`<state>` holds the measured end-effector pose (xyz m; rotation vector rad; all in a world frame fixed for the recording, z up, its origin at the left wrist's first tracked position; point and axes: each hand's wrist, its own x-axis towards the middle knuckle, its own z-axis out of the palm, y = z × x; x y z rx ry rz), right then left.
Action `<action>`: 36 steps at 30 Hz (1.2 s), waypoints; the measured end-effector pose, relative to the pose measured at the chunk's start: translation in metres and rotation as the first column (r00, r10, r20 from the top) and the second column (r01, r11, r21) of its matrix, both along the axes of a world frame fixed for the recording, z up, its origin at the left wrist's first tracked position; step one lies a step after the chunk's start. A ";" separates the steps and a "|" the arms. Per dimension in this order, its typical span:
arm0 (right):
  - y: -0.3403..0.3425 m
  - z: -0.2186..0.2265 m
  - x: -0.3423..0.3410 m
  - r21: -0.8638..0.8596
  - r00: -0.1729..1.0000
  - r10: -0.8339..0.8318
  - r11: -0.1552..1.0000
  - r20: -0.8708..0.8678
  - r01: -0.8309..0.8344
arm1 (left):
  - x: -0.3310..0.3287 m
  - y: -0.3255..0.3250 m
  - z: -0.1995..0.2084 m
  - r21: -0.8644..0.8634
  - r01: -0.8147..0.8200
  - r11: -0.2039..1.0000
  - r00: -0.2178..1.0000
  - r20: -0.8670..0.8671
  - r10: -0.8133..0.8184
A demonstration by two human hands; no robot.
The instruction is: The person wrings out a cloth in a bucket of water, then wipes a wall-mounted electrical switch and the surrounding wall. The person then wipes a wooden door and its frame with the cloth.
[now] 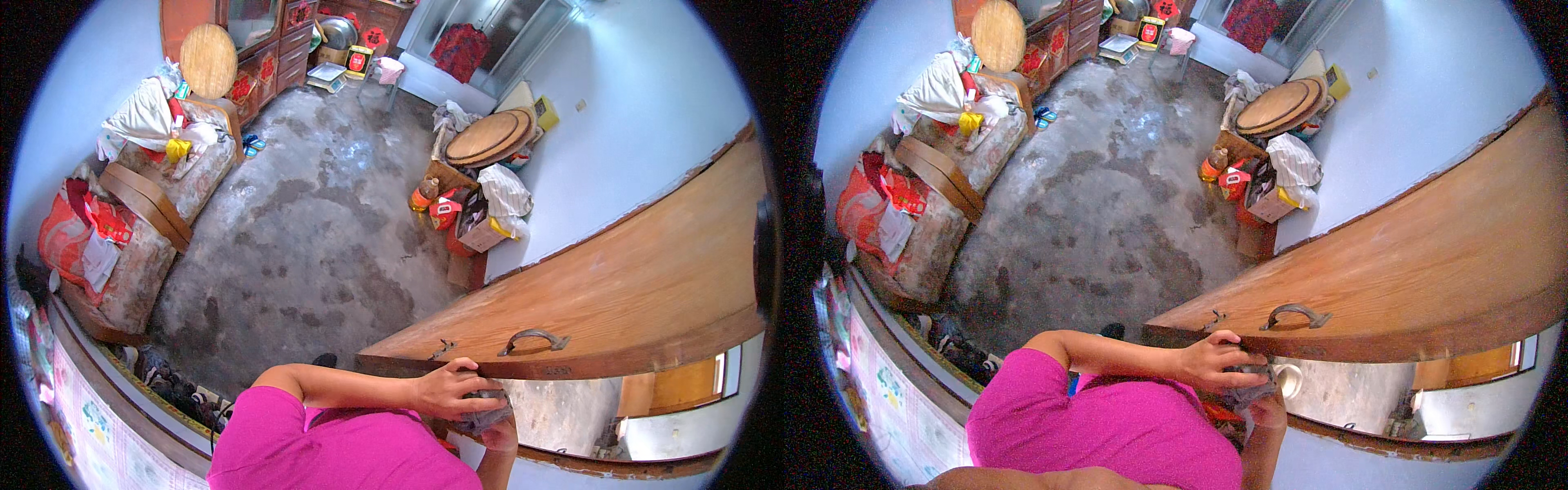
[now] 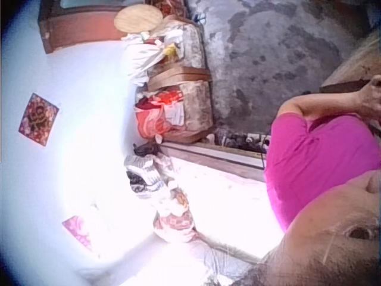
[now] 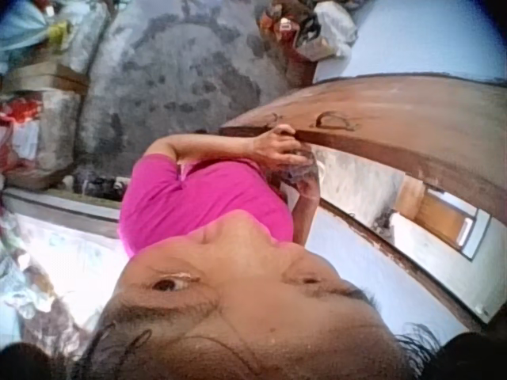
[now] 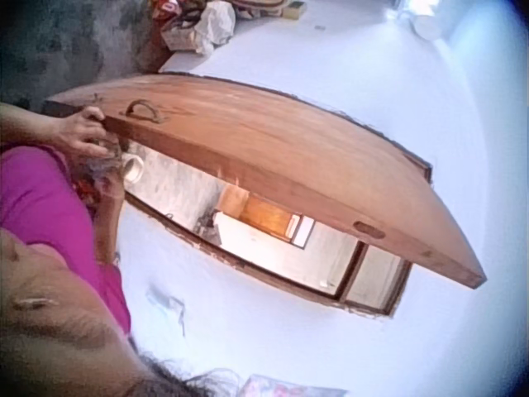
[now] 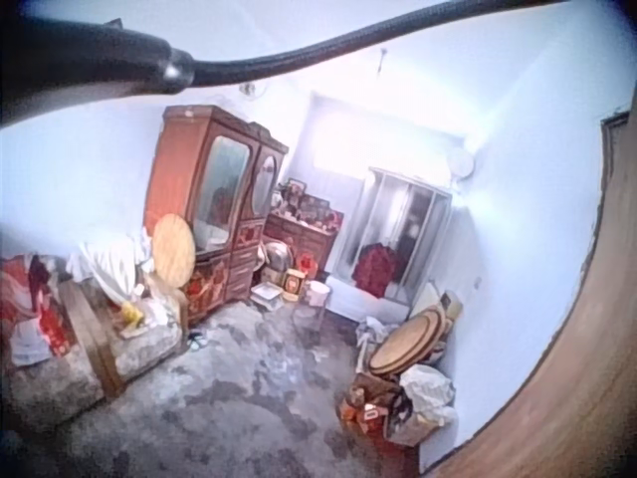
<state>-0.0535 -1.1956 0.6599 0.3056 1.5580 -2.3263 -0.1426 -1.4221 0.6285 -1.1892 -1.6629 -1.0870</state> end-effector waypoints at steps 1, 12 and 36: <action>0.001 -0.001 0.002 -0.003 0.999 0.013 1.000 -0.038 -0.013 | -0.001 0.000 0.000 -0.004 -0.001 1.000 1.000 0.005 0.001; -0.009 0.003 0.013 -0.083 0.998 -0.040 0.996 -0.048 0.036 | -0.003 -0.019 0.008 -0.043 0.189 0.981 0.980 0.073 -0.186; -0.019 0.003 0.007 -0.043 0.994 -0.058 0.998 -0.094 0.055 | -0.003 -0.012 0.002 -0.112 0.061 0.992 0.996 0.070 -0.054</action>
